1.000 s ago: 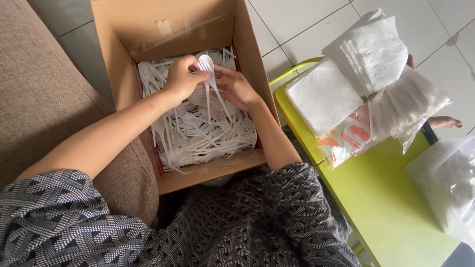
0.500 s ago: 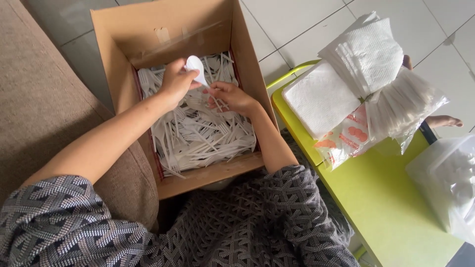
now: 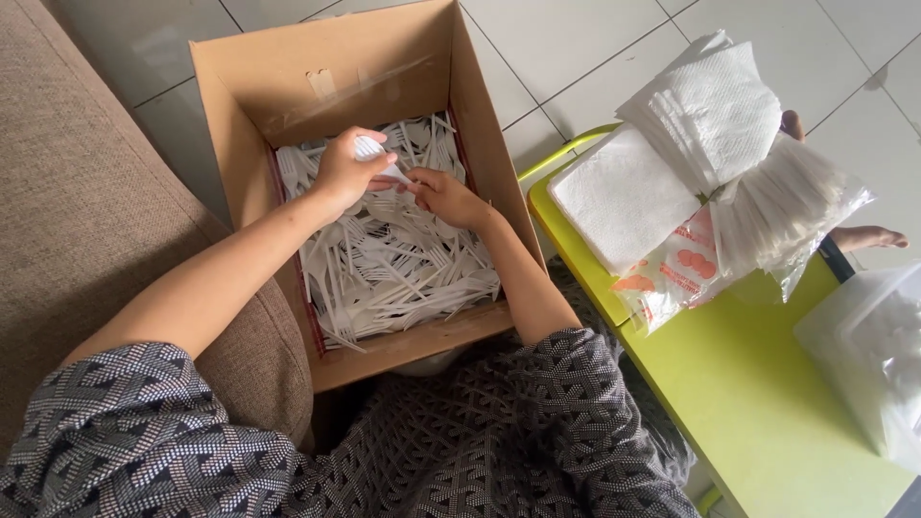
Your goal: Wrapping individual plastic spoons in paper napkins and then sliding the wrapped spoons into clear plastic sleeves.
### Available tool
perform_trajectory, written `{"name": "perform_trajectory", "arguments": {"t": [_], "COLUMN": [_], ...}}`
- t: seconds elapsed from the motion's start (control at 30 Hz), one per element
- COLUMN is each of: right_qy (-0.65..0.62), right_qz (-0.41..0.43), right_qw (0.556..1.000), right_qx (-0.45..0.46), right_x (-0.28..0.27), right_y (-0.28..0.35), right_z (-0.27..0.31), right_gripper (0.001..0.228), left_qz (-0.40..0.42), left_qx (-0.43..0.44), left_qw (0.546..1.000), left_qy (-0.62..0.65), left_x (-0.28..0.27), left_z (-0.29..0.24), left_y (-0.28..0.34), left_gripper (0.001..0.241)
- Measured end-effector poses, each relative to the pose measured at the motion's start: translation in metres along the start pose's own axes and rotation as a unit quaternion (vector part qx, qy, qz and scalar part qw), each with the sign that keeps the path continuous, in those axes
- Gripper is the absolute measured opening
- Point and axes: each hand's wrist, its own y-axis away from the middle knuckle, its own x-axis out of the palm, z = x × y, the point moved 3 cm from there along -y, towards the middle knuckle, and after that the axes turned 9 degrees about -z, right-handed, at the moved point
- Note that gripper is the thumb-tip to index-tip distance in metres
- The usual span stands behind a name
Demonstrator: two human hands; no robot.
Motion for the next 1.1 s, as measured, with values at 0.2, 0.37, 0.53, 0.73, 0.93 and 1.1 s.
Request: {"name": "perform_trajectory", "arguments": {"t": [0.2, 0.37, 0.53, 0.73, 0.93, 1.1], "right_qy": [0.092, 0.059, -0.087, -0.181, 0.004, -0.133], "right_qz": [-0.114, -0.148, -0.081, 0.014, -0.022, -0.075], "right_qw": [0.985, 0.98, 0.987, 0.983, 0.998, 0.988], "right_qx": [-0.094, -0.121, -0.111, 0.011, -0.052, -0.021], "right_x": [-0.002, -0.011, -0.027, -0.089, -0.108, -0.107], "right_y": [0.018, 0.022, 0.074, 0.208, 0.318, 0.366], "right_z": [0.034, 0.047, 0.072, 0.09, 0.098, 0.091], "right_gripper": [0.022, 0.025, 0.023, 0.039, 0.038, 0.027], "left_qz": [-0.002, 0.031, 0.118, 0.293, 0.518, 0.525], "left_qx": [0.041, 0.12, 0.154, 0.097, 0.033, 0.008], "left_qw": [0.999, 0.992, 0.981, 0.95, 0.855, 0.851], "left_qy": [0.009, -0.021, -0.015, 0.046, -0.016, 0.021], "left_x": [0.005, 0.011, 0.035, 0.106, 0.148, 0.18], "left_z": [-0.026, -0.065, -0.1, -0.132, -0.15, -0.144], "left_y": [0.004, 0.012, 0.038, 0.125, 0.208, 0.231], "left_gripper": [0.03, 0.027, 0.029, 0.043, 0.055, 0.048]}}
